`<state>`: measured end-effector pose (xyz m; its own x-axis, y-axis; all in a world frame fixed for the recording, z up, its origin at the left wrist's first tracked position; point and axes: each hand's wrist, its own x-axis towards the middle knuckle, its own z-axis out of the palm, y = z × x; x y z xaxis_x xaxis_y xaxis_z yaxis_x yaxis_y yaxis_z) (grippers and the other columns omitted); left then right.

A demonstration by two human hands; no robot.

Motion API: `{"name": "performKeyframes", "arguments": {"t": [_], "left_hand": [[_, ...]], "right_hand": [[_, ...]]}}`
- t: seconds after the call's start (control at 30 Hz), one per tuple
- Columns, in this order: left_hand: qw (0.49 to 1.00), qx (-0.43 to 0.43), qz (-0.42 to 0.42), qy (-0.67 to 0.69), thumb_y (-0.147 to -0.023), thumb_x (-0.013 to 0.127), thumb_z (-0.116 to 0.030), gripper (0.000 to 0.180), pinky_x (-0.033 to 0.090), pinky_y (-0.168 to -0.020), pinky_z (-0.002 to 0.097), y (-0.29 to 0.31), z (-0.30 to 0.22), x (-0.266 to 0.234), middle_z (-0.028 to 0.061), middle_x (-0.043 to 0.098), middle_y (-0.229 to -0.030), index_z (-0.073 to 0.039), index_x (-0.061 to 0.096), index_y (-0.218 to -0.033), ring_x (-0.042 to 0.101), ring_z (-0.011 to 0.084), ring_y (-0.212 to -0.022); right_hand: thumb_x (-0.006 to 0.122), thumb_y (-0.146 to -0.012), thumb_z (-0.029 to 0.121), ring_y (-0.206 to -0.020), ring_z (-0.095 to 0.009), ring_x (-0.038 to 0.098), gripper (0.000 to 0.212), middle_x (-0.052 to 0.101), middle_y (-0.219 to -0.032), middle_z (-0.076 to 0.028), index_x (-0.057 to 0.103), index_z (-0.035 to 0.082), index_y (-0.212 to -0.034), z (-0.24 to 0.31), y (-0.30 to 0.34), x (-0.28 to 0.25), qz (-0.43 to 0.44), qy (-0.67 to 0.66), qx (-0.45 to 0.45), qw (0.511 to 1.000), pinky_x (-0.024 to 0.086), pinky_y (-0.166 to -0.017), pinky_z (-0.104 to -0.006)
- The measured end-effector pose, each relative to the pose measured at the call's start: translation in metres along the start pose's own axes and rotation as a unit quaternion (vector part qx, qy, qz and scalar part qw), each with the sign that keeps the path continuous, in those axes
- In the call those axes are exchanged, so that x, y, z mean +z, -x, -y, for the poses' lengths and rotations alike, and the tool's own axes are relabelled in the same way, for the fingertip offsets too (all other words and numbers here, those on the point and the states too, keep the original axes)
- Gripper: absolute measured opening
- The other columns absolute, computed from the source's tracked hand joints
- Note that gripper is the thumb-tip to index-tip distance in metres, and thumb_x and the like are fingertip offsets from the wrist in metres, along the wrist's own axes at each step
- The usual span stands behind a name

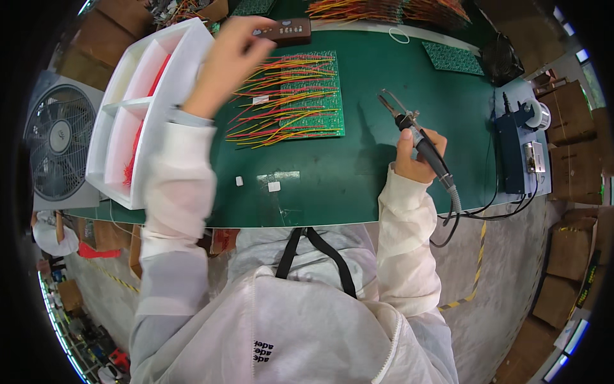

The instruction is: The person takes wires from a container by hand and solders them onto a circuit board using a soldering iron.

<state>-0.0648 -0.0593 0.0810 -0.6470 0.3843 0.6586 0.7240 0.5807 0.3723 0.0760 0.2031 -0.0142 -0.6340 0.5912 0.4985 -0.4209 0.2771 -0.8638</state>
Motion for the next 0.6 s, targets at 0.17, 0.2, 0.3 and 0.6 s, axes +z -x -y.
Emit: {"name": "performKeyframes", "arguments": {"t": [0.17, 0.2, 0.3, 0.6], "left_hand": [[0.974, -0.121, -0.091, -0.171, -0.077, 0.054, -0.016, 0.018, 0.044, -0.069, 0.0336, 0.004, 0.165, -0.124, 0.0127, 0.06, -0.081, -0.005, 0.059, -0.09, 0.058, 0.0251, -0.078], [0.956, -0.171, -0.035, -0.236, -0.076, 0.054, -0.018, 0.017, 0.044, -0.068, 0.0336, 0.021, 0.191, -0.126, 0.0133, 0.061, -0.082, -0.004, 0.059, -0.086, 0.058, 0.0251, -0.078], [0.944, -0.258, 0.15, -0.14, -0.073, 0.058, -0.021, 0.019, 0.044, -0.066, 0.0338, 0.072, 0.248, -0.128, 0.0137, 0.061, -0.08, -0.003, 0.06, -0.078, 0.058, 0.0243, -0.073], [0.943, -0.3, 0.101, -0.102, -0.065, 0.059, -0.014, 0.014, 0.044, -0.065, 0.0307, 0.051, 0.216, -0.116, 0.0123, 0.061, -0.068, -0.001, 0.06, -0.069, 0.058, 0.0215, -0.066]], "right_hand": [[0.063, -0.073, 0.007, -0.068, -0.012, 0.048, 0.02, 0.05, -0.077, -0.006, 0.047, 0.001, -0.084, -0.004, 0.0, 0.004, 0.026, 0.012, -0.023, 0.999, 0.04, -0.063, -0.0232], [0.063, -0.073, 0.007, -0.068, -0.012, 0.048, 0.019, 0.05, -0.077, -0.006, 0.047, 0.001, -0.084, -0.005, 0.0, 0.003, 0.027, 0.031, -0.02, 0.999, 0.039, -0.063, -0.0231], [0.062, -0.073, 0.005, -0.063, -0.011, 0.048, 0.018, 0.05, -0.075, -0.006, 0.047, 0.001, -0.083, -0.007, 0.002, 0.005, 0.033, 0.024, -0.024, 0.999, 0.04, -0.06, -0.0223], [0.062, -0.074, 0.006, -0.057, -0.01, 0.048, 0.02, 0.05, -0.072, -0.006, 0.045, 0.001, -0.084, 0.005, 0.001, 0.004, 0.032, 0.034, -0.029, 0.998, 0.04, -0.055, -0.0216]]}}
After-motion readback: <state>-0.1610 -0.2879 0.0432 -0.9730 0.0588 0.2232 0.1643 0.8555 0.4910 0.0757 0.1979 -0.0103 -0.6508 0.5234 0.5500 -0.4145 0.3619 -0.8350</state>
